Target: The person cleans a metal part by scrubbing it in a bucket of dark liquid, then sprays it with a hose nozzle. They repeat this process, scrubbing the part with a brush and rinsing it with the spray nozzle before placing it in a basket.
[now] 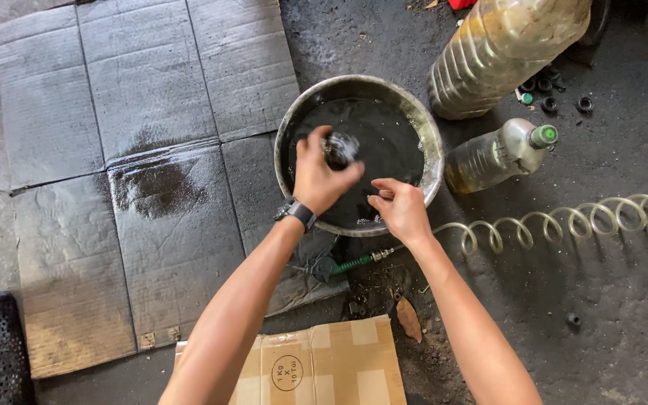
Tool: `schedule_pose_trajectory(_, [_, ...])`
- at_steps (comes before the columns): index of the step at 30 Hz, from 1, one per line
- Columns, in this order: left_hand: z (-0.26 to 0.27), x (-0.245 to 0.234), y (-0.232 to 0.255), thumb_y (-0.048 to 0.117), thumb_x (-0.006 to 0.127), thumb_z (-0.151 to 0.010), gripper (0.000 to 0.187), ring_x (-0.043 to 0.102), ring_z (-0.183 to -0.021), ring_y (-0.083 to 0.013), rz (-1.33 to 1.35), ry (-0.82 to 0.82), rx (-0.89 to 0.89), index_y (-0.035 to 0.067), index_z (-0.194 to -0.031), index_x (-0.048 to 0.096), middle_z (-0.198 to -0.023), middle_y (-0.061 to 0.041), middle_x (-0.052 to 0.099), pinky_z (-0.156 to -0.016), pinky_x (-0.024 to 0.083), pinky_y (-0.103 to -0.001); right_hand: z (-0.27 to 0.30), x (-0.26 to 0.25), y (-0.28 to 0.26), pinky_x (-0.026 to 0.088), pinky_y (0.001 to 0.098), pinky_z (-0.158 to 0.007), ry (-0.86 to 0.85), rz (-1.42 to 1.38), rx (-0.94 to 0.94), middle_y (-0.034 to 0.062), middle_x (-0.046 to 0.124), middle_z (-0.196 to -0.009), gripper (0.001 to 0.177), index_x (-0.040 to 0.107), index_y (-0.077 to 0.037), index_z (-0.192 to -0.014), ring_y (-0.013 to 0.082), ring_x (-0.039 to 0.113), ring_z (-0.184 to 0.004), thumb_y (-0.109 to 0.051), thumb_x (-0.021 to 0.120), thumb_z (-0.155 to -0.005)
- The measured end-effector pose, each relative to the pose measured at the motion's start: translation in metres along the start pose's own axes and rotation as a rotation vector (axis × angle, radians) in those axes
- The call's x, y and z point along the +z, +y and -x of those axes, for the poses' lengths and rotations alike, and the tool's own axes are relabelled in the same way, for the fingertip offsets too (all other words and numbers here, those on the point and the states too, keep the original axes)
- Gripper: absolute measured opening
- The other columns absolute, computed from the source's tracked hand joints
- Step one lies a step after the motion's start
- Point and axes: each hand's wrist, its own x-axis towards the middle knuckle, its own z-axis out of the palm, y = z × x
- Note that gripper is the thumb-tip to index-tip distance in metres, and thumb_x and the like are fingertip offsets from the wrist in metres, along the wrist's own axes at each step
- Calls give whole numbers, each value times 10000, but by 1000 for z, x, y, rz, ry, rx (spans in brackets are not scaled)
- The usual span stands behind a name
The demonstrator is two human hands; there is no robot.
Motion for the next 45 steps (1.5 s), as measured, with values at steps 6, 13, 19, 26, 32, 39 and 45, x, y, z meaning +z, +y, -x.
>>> schedule_pose_trajectory(6, [4,-7,17,371,921,-659,973,567,-1116,-401,-57,146,5,101,-1453,428,-1201,-252,510,-976,507,-460,-5,-4,-21,587,323,-738,254,291,302,237,747,-885,195,680,106,-944,236,716,-734,-50,792,-909])
schedule_pose_trajectory(13, [-4,-34,7,345,924,-667,954,562,-1114,-406,-86,110,122,79,-1438,428,-1213,-249,508,-989,503,-466,14,1,-33,550,424,-874,25,217,-397,280,696,-1164,536,705,78,-1178,415,686,-1036,-117,846,-700])
schedule_pose_trajectory(19, [-24,-121,8,329,915,-676,930,533,-1154,-435,-218,58,154,87,-1429,426,-1248,-261,481,-999,498,-488,83,41,-55,552,451,-749,-565,410,-337,155,691,-900,155,679,-18,-918,348,689,-864,-140,733,-839])
schedule_pose_trajectory(26, [-3,-218,-52,288,896,-678,907,476,-1198,-474,-406,153,74,98,-1428,423,-1260,-286,464,-1017,455,-536,100,73,9,567,377,-715,-688,1062,-390,96,667,-998,311,659,-66,-992,274,666,-965,-91,757,-698])
schedule_pose_trajectory(32, [30,-254,-122,293,900,-641,926,469,-1198,-480,-466,238,-74,97,-1406,417,-1244,-294,461,-1004,452,-543,84,36,-76,531,422,-807,-686,847,-469,108,675,-1019,257,672,-64,-905,308,638,-1021,-236,797,-760])
schedule_pose_trajectory(39, [32,-267,-159,280,914,-608,985,464,-1181,-498,-544,257,-28,80,-1423,399,-1242,-320,442,-1012,453,-546,64,44,-172,532,375,-866,-470,-310,-63,141,761,-1146,296,721,16,-975,258,710,-1087,-235,689,-821])
schedule_pose_trajectory(45, [26,-258,-157,274,906,-638,973,457,-1200,-489,-490,224,-96,86,-1432,377,-1250,-310,436,-1022,449,-539,24,125,-185,573,347,-905,-645,-539,469,122,789,-1031,415,749,4,-1033,220,755,-985,-376,626,-920])
